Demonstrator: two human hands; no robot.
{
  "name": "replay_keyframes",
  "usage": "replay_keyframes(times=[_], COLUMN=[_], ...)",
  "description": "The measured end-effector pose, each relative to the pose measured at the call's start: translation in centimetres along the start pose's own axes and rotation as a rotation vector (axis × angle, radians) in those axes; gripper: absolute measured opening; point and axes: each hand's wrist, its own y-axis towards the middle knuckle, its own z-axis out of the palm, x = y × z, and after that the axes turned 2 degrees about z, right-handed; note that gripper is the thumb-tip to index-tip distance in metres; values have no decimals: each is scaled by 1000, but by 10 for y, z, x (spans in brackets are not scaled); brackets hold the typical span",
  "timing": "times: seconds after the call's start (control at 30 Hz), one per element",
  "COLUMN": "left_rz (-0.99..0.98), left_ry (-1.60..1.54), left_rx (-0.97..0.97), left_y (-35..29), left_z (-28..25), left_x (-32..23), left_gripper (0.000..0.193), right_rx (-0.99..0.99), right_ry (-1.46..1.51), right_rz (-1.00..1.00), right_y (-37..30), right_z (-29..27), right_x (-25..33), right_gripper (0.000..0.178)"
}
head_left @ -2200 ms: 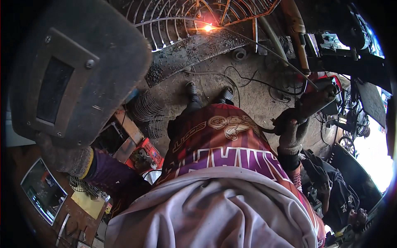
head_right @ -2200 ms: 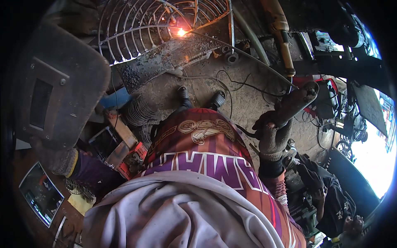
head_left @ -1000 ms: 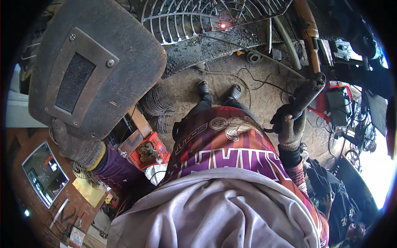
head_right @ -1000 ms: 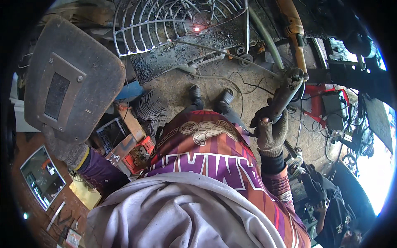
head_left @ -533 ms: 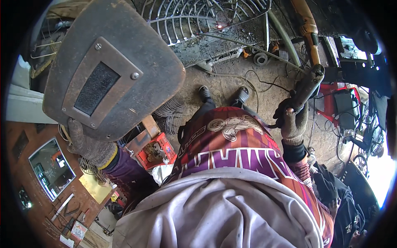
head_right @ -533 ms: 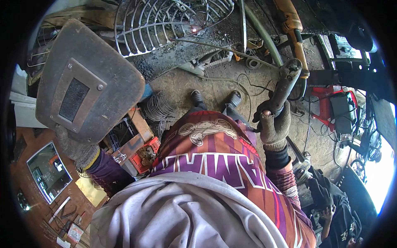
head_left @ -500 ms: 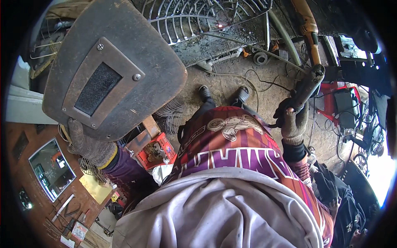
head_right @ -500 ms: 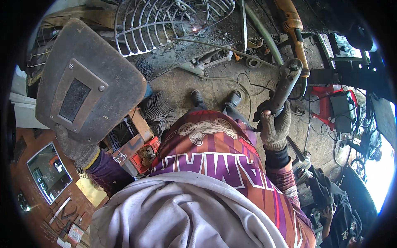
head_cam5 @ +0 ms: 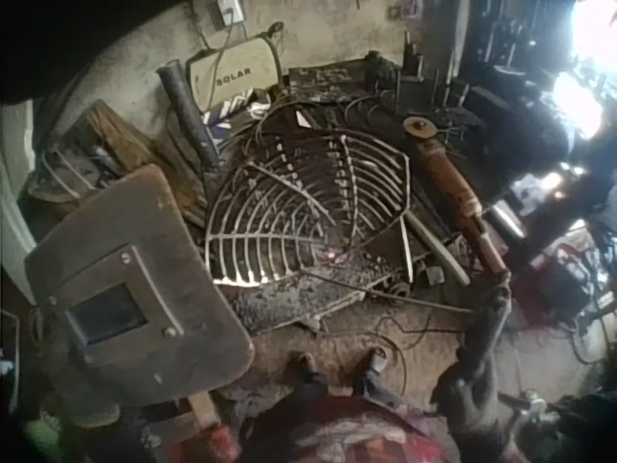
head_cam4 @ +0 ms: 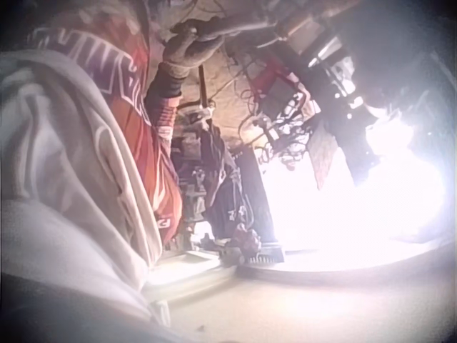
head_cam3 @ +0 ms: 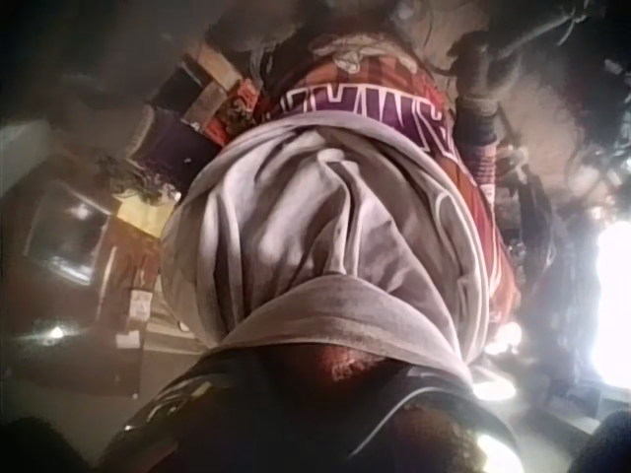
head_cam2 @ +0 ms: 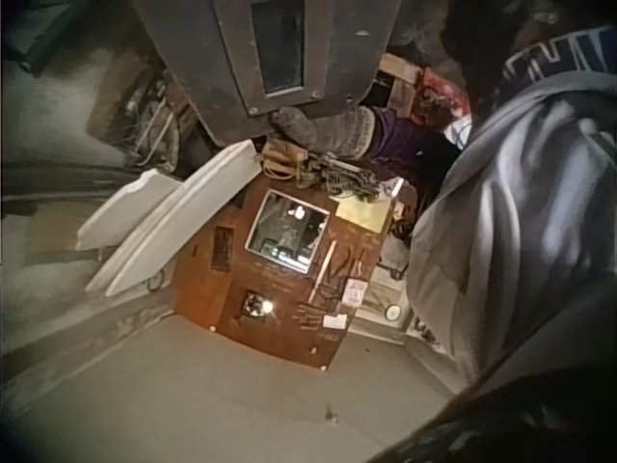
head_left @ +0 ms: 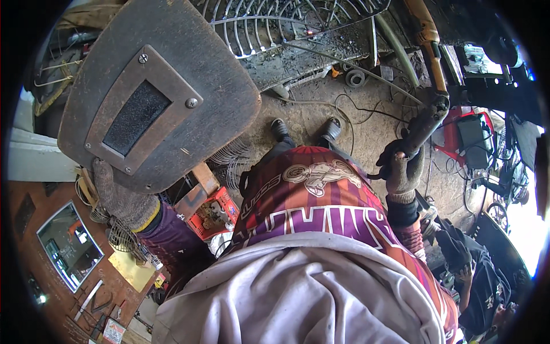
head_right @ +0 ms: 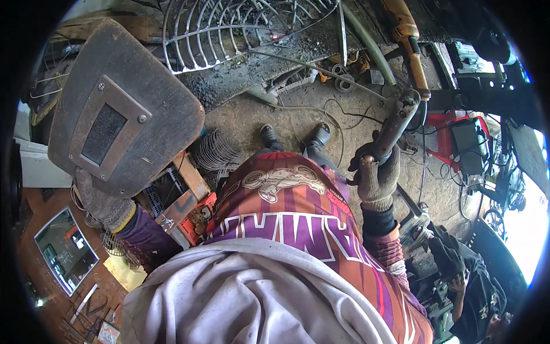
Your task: The person welds metal components by holding a welding mask in one hand to protect their eyes and applying a welding torch with the other hand to fuse pieces of a curved metal structure on a workshop table.
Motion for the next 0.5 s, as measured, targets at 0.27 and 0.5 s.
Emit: replay_keyframes(times=[0.27, 0.5], left_rz=[116, 179], left_ry=[359, 383], left_rx=[128, 73], left_y=[7, 3], left_z=[-34, -24], left_x=[18, 7], left_gripper=[53, 56], right_rx=[-42, -34], right_ry=[33, 35], right_rz=[21, 39], right_y=[-1, 4], right_z=[0, -6], right_x=[5, 5], right_gripper=[75, 74])
